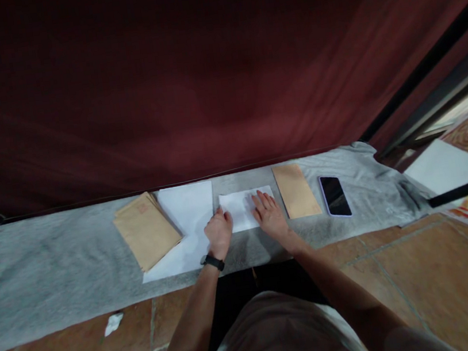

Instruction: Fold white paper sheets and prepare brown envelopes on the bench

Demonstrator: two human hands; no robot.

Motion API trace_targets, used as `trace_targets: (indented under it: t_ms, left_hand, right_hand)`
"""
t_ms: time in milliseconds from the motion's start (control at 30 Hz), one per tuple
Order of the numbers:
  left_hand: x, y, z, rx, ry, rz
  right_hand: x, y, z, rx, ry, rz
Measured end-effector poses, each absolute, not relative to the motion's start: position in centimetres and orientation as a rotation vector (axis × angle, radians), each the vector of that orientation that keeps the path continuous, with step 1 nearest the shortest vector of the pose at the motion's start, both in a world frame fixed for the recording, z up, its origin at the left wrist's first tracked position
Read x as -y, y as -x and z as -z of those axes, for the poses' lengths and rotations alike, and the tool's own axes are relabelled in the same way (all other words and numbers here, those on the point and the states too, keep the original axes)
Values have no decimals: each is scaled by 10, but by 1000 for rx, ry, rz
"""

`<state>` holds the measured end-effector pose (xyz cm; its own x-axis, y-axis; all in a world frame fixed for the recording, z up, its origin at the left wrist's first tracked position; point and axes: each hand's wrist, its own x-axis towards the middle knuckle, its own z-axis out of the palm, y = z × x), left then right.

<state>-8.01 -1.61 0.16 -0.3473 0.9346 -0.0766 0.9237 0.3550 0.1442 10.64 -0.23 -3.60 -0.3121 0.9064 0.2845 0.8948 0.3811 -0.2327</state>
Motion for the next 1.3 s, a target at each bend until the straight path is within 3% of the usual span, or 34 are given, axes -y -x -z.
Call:
trace_targets:
  t_ms: [267, 400, 800, 1300]
  left_hand:
    - [27, 69, -5, -2476, -2004, -301]
    - [33, 51, 11, -2154, -2353, -400]
    - [26, 51, 53, -2032, -2350, -195]
    - [30, 52, 48, -2228, -2179, -305]
  right_hand:
    - [13, -97, 56, 2298, 1564, -2]
    - [13, -99, 57, 2301, 1555, -8]
    - [-5, -58, 56, 2323, 1438, -187]
    - [-7, -119, 73, 2187, 1569, 91]
